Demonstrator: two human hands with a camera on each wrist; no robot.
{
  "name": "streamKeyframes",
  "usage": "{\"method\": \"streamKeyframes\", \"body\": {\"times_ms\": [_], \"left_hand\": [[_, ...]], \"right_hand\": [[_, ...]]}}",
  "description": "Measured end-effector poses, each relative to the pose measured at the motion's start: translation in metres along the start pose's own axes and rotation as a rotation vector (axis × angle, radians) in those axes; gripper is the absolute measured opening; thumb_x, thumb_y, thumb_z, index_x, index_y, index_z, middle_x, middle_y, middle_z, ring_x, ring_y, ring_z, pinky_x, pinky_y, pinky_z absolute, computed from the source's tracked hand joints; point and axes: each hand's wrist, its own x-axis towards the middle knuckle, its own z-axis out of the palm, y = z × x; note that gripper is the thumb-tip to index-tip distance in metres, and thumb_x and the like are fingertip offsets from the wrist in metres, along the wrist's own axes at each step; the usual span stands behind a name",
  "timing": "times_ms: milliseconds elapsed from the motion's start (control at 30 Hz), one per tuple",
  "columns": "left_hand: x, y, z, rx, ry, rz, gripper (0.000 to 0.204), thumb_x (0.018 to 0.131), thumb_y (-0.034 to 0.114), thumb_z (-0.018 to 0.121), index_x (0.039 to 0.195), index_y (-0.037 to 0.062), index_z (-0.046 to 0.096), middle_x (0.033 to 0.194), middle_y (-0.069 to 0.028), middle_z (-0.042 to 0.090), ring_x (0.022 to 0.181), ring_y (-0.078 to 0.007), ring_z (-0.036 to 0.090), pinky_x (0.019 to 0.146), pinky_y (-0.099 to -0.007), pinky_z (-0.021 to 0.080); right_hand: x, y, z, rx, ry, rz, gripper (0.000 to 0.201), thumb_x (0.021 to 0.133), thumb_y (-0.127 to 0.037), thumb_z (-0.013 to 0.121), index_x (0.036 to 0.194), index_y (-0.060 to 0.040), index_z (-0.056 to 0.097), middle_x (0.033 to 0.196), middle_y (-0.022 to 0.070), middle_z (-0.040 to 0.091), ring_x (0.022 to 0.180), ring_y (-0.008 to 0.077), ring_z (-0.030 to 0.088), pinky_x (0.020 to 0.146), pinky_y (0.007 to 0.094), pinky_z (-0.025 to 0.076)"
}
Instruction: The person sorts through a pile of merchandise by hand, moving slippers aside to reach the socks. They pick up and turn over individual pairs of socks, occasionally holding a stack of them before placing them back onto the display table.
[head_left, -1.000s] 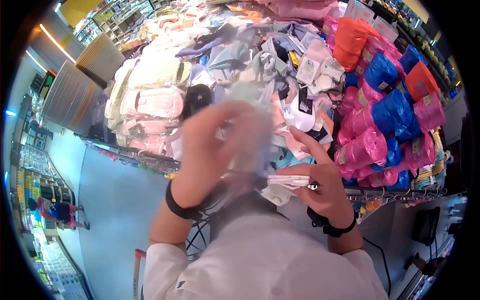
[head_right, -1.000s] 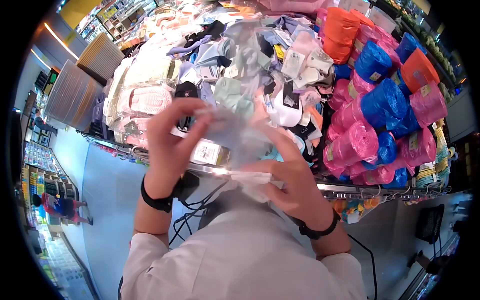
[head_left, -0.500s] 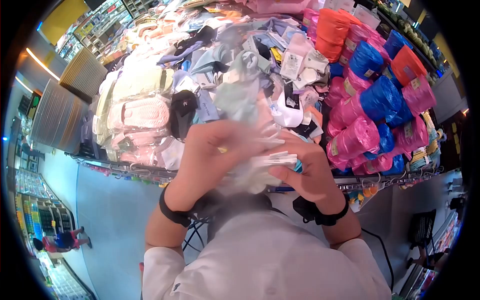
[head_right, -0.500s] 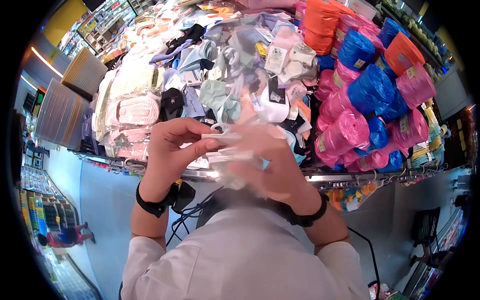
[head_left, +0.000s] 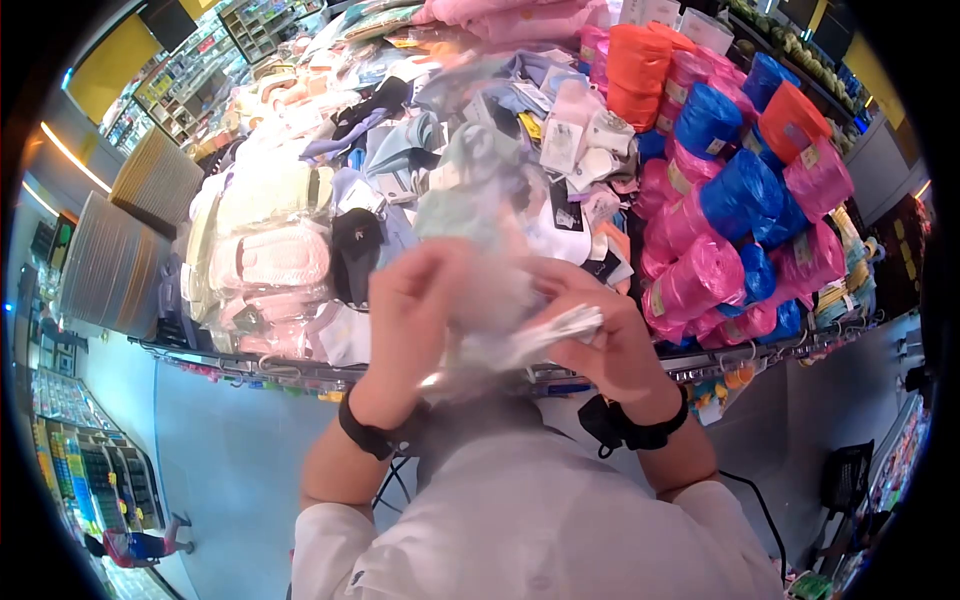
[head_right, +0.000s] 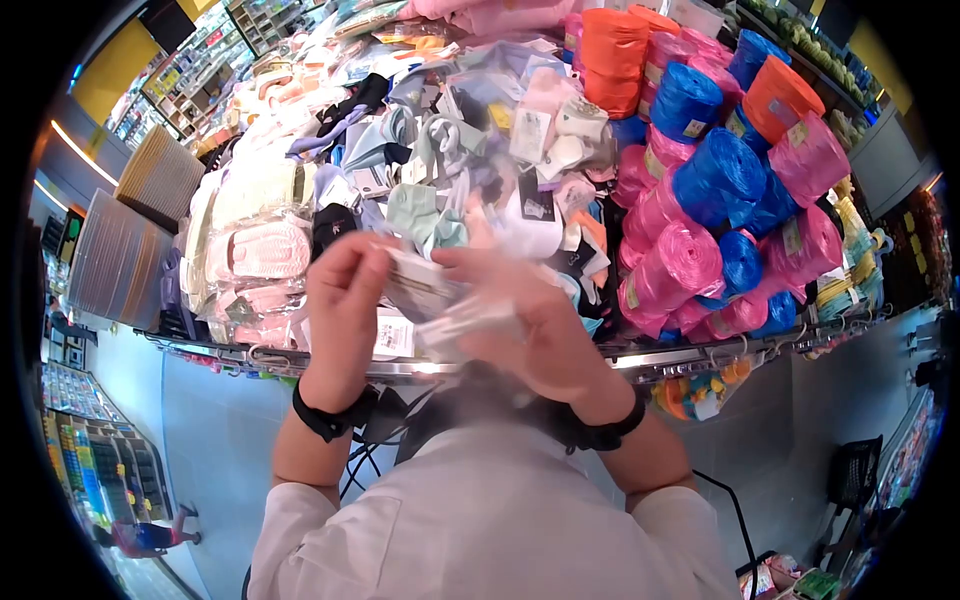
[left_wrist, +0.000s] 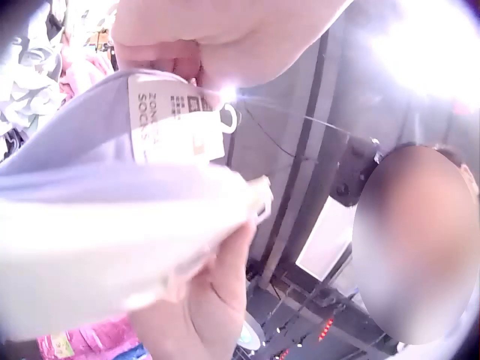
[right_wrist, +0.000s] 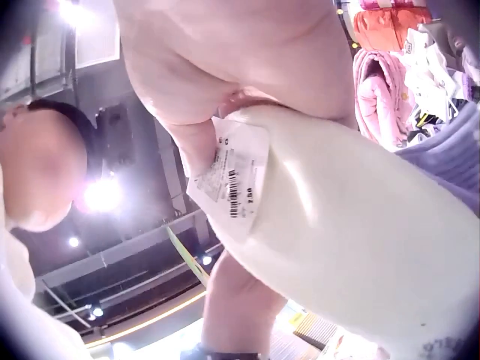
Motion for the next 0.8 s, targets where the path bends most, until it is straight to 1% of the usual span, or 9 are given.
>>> {"method": "streamKeyframes", "body": {"times_ms": [67,133,167,233,300,367,567,633,800], "left_hand": [[0.021,-0.008,-0.013,-0.136,0.159,0.005,0.014,0.096,0.015,0.055,0.104,0.005,0.061,0.085,0.0008,0.06,0.068,-0.0051,0.053,0.058,-0.0199,0.043],[0.045,-0.011,-0.031,-0.463,-0.034,0.032,0.025,0.103,0.027,0.039,0.086,0.0096,0.044,0.075,0.0003,0.042,0.073,-0.0126,0.041,0.075,-0.0282,0.037],[0.051,-0.014,-0.041,-0.608,-0.18,-0.034,0.029,0.102,0.029,0.039,0.079,0.0113,0.041,0.072,0.0012,0.034,0.071,-0.0143,0.035,0.072,-0.0299,0.034],[0.047,-0.015,-0.034,-0.056,-0.16,0.044,0.032,0.101,0.031,0.04,0.077,0.011,0.04,0.076,-0.001,0.039,0.075,-0.0153,0.039,0.076,-0.029,0.035],[0.038,-0.014,-0.009,-0.061,-0.332,0.075,0.028,0.1,0.034,0.044,0.104,0.0062,0.044,0.093,-0.0036,0.049,0.088,-0.0165,0.049,0.082,-0.0293,0.041],[0.029,0.002,0.014,-0.387,-0.523,-0.007,0.048,0.099,0.035,0.048,0.132,0.0003,0.046,0.109,-0.0059,0.057,0.1,-0.0172,0.057,0.088,-0.03,0.046],[0.025,0.009,0.015,-0.213,-0.514,-0.105,0.039,0.099,0.043,0.046,0.107,0.006,0.051,0.14,-0.013,0.041,0.128,-0.0214,0.044,0.106,-0.0368,0.036],[0.021,0.001,0.011,-0.437,-0.509,-0.197,0.044,0.096,0.036,0.056,0.126,0.0045,0.047,0.143,-0.0118,0.038,0.129,-0.0198,0.042,0.107,-0.0361,0.035],[-0.017,-0.025,0.01,0.199,-0.488,-0.057,0.067,0.084,0.007,0.069,0.142,0.0033,0.036,0.134,-0.0105,0.05,0.123,-0.0176,0.047,0.104,-0.0349,0.037]], "right_hand": [[0.002,-0.003,-0.007,0.188,-0.075,-0.043,0.043,0.085,-0.015,0.067,0.125,-0.0008,0.058,0.14,0.0152,0.049,0.127,0.0227,0.047,0.104,0.0356,0.036],[0.004,-0.011,-0.009,0.296,-0.117,-0.01,0.043,0.087,-0.016,0.066,0.126,0.0006,0.057,0.148,0.0163,0.041,0.133,0.0224,0.042,0.108,0.0367,0.033],[0.004,-0.014,-0.008,0.314,-0.12,0.003,0.043,0.087,-0.016,0.067,0.126,0.0008,0.057,0.148,0.0162,0.04,0.134,0.022,0.041,0.108,0.0368,0.033],[0.009,-0.009,-0.005,0.198,-0.137,-0.069,0.037,0.084,-0.016,0.071,0.117,-0.0007,0.062,0.144,0.0163,0.043,0.129,0.0238,0.045,0.106,0.0372,0.034],[0.015,-0.009,0.009,0.017,-0.113,-0.104,0.033,0.082,-0.015,0.072,0.11,-0.0014,0.063,0.136,0.0157,0.048,0.124,0.0256,0.047,0.104,0.0377,0.035],[0.024,-0.008,0.024,-0.08,-0.029,-0.197,0.026,0.078,-0.01,0.074,0.099,-0.0013,0.063,0.117,0.0142,0.054,0.114,0.0287,0.05,0.098,0.0387,0.039],[0.018,0.01,0.01,-0.103,-0.102,-0.156,0.034,0.074,-0.005,0.08,0.103,0.0018,0.064,0.118,0.0097,0.055,0.109,0.0175,0.053,0.093,0.0305,0.042],[0.011,0.002,0.018,0.07,0.104,-0.033,0.036,0.075,-0.008,0.081,0.105,0.0029,0.063,0.115,0.0088,0.057,0.107,0.0165,0.054,0.091,0.0287,0.043],[0.004,0.01,0.009,0.058,0.196,-0.027,0.041,0.081,-0.011,0.077,0.114,0.0041,0.06,0.117,0.008,0.06,0.105,0.0152,0.058,0.089,0.0266,0.046]]}}
